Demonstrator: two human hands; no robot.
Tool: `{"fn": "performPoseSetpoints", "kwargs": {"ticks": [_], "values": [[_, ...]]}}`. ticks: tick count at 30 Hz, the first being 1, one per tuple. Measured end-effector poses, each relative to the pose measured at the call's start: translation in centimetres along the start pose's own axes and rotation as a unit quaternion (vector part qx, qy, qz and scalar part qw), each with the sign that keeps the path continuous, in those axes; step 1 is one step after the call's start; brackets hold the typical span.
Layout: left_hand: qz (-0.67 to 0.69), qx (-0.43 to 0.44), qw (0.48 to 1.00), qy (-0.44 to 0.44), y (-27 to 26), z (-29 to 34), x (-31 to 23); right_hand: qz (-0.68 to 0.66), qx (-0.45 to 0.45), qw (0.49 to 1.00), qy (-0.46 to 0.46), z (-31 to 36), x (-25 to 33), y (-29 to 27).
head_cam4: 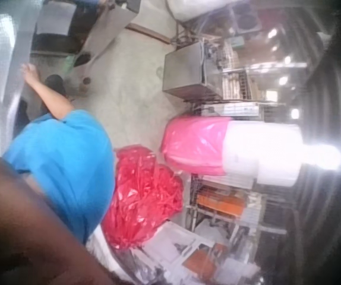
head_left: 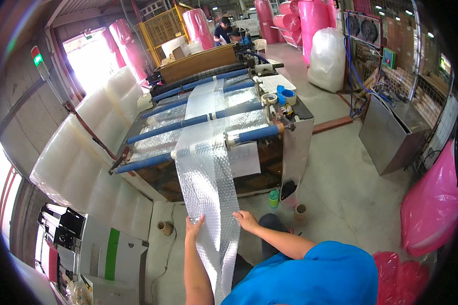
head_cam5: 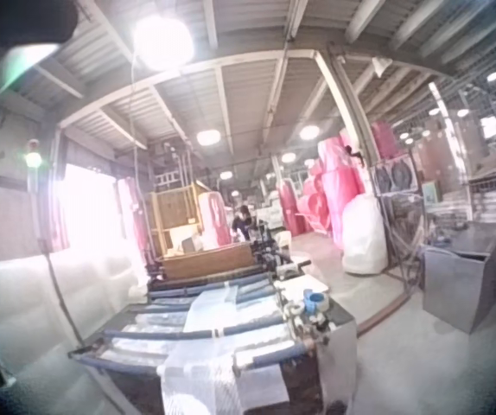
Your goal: The person handles a large sheet of bubble wrap, pulling it from a roll and smoothing it over a series of rollers on a machine. They repeatedly adjust the sheet's position and fold it over itself while standing in a factory setting.
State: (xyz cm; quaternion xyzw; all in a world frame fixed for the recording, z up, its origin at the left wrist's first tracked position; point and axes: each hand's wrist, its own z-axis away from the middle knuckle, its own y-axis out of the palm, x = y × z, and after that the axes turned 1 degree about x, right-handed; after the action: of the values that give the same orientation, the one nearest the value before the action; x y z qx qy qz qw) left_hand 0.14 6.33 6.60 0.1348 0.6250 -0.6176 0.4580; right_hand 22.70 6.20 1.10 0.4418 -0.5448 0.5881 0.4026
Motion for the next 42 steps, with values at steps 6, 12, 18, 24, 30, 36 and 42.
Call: {"fn": "performPoseSetpoints", "kwargs": {"ticks": [6,12,18,24,30,36,42], "values": [[0.006,-0.043,0.998,0.034,-1.0,1.6,0.0,0.000,0.015,1.000,0.024,-0.3,0.7,-0.3],[-0.012,-0.120,0.993,0.004,0.4,2.2,0.2,-0.006,0.005,0.999,0.036,-1.1,-1.3,0.3],[0.012,-0.110,0.994,-0.007,0.6,2.3,0.0,0.038,-0.011,0.999,0.026,-0.7,-0.3,-0.3],[0.035,-0.126,0.991,0.015,1.4,1.2,0.9,0.048,-0.009,0.997,0.053,-0.9,0.6,-0.3],[0.064,-0.135,0.988,0.024,2.9,-1.2,2.8,0.067,-0.040,0.996,0.035,-2.1,-0.7,1.0],[0.066,-0.124,0.990,0.026,5.5,-4.2,3.3,0.080,-0.092,0.992,0.034,-4.2,-4.5,1.7],[0.097,-0.101,0.990,0.023,7.8,-7.6,4.8,0.077,-0.074,0.993,0.060,-7.0,-5.5,2.1]]}}
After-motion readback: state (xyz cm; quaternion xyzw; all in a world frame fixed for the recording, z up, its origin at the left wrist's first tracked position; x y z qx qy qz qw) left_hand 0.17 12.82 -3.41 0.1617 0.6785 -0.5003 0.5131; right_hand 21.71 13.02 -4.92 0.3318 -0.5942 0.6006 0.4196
